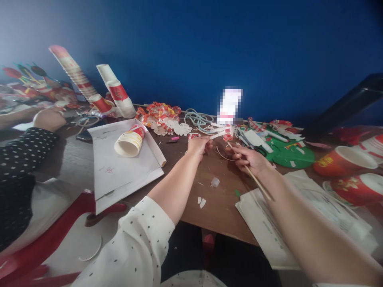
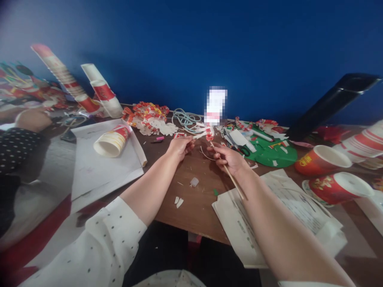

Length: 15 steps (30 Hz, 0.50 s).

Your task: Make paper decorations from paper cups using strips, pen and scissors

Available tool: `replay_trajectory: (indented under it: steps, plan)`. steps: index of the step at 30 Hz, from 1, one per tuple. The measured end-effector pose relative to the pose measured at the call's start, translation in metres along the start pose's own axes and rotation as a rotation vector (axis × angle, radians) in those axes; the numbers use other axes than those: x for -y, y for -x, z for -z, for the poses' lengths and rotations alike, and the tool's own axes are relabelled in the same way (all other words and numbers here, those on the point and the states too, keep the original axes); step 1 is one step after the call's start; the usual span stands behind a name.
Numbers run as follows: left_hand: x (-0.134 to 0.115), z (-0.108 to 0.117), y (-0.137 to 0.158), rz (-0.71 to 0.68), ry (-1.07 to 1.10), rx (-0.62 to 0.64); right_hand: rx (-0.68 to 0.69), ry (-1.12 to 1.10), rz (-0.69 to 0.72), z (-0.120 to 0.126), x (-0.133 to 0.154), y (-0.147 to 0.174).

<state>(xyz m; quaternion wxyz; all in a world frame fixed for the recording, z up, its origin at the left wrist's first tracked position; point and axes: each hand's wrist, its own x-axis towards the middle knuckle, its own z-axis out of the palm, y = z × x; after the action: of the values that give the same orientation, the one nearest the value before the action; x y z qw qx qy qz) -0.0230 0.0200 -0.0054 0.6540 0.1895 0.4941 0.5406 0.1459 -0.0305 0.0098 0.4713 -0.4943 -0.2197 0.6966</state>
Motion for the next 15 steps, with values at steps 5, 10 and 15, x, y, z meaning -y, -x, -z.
replay_trajectory:
  steps: [5,10,15]
  plan:
    - [-0.001,-0.002,0.004,-0.017,0.02,0.001,-0.011,0.084,-0.115,-0.01,-0.006,0.007]
    - [0.002,-0.004,0.011,0.032,-0.01,0.155,0.118,0.075,0.026,-0.016,-0.013,0.008]
    - [0.007,-0.001,0.011,0.065,-0.089,0.322,0.171,0.042,0.042,-0.02,-0.014,0.001]
